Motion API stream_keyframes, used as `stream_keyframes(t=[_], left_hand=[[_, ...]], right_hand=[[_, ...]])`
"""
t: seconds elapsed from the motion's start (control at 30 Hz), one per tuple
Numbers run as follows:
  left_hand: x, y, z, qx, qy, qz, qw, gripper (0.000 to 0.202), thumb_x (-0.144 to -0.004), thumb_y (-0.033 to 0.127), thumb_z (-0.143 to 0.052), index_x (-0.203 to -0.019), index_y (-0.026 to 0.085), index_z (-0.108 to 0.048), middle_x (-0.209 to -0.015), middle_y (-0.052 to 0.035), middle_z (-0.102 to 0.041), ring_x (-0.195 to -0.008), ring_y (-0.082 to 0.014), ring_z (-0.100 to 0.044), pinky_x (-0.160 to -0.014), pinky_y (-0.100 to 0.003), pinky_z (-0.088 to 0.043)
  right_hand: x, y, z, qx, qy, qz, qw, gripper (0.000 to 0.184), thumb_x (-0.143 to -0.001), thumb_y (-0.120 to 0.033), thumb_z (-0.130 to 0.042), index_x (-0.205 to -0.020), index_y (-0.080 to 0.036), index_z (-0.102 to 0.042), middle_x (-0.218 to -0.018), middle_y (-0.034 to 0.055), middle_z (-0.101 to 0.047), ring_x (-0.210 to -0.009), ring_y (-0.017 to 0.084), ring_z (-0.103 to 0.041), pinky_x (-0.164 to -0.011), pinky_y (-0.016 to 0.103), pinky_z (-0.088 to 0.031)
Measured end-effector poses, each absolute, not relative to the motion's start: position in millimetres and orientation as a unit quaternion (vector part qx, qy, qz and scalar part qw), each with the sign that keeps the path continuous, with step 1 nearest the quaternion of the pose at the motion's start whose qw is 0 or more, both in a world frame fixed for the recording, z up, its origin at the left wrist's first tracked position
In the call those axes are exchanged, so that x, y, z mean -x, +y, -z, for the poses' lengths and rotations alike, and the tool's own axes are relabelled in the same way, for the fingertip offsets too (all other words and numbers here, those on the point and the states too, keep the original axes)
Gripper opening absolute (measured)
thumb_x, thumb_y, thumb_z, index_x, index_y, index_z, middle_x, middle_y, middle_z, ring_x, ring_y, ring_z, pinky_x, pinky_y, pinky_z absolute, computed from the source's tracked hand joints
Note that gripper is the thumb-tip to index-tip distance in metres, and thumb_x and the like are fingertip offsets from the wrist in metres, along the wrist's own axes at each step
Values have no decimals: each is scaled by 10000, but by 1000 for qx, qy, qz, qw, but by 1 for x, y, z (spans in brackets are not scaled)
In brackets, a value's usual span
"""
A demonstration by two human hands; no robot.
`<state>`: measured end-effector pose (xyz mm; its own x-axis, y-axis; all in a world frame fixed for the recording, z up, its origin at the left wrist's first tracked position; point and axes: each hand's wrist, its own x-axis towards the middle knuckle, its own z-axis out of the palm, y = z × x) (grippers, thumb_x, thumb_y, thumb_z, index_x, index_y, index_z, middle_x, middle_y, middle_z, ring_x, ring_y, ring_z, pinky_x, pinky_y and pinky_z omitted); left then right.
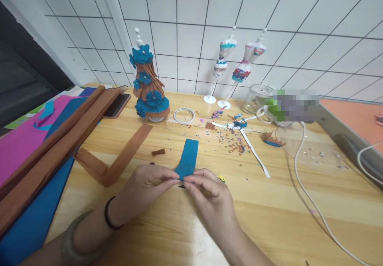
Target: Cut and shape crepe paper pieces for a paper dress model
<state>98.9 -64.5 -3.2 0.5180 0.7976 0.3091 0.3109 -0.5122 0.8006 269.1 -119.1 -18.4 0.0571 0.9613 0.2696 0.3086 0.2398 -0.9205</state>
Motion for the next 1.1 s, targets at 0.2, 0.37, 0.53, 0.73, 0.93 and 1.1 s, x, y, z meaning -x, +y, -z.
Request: stream_keyframes(t=[0.2, 0.37, 0.53, 0.73, 0.93, 1.1], left_hand=[[-100, -65, 4, -773, 352, -347, 398, 95, -757, 163, -612, -813, 163, -688, -705, -5, -699, -585, -98, -605, -540, -172, -437], [-100, -65, 2, -771, 341, -345, 412, 100, -778, 162, -593, -757, 154, -691, -667, -6, -683, -595, -94, -600, -548, -168, -429], [-99, -65, 1, -782, 339, -345, 393, 122, -792, 173, -579, -743, 163, -691, -663, -2, -682, -603, -98, -607, -564, -172, -440], [-100, -65, 6, -735, 365, -363, 441, 90, -753, 176, -619, -798, 185, -697, -730, 2, -708, -638, -110, -632, -584, -176, -485], [-101, -64, 7, -720, 377, -348, 467, 81, -747, 185, -617, -758, 183, -698, -706, -3, -704, -632, -120, -631, -586, -197, -497], [-101, -65, 8, -649, 380, -348, 559, 59, -715, 201, -649, -729, 161, -690, -741, -26, -702, -688, -138, -644, -644, -224, -520]], right_hand=[[-268, -118, 16, 526, -608, -319, 501, 125, -779, -161, -616, -812, -245, -702, -779, 27, -634, -719, 133, -603, -621, 234, -490], [-267, -119, 15, 539, -579, -331, 514, 122, -742, -169, -653, -822, -248, -698, -778, 18, -663, -689, 126, -616, -593, 208, -508], [-268, -119, 13, 544, -573, -326, 518, 92, -738, -172, -655, -767, -244, -705, -758, 15, -688, -680, 125, -626, -611, 203, -521], [-268, -118, 15, 561, -527, -360, 527, 40, -717, -232, -678, -742, -231, -709, -741, 23, -686, -632, 140, -629, -577, 241, -542], [-267, -118, 15, 577, -456, -433, 521, 103, -671, -287, -719, -740, -212, -702, -646, 12, -672, -541, 128, -606, -543, 250, -540], [-267, -117, 14, 563, -443, -451, 532, 90, -643, -282, -741, -696, -216, -711, -688, 16, -684, -554, 123, -603, -558, 245, -535]])
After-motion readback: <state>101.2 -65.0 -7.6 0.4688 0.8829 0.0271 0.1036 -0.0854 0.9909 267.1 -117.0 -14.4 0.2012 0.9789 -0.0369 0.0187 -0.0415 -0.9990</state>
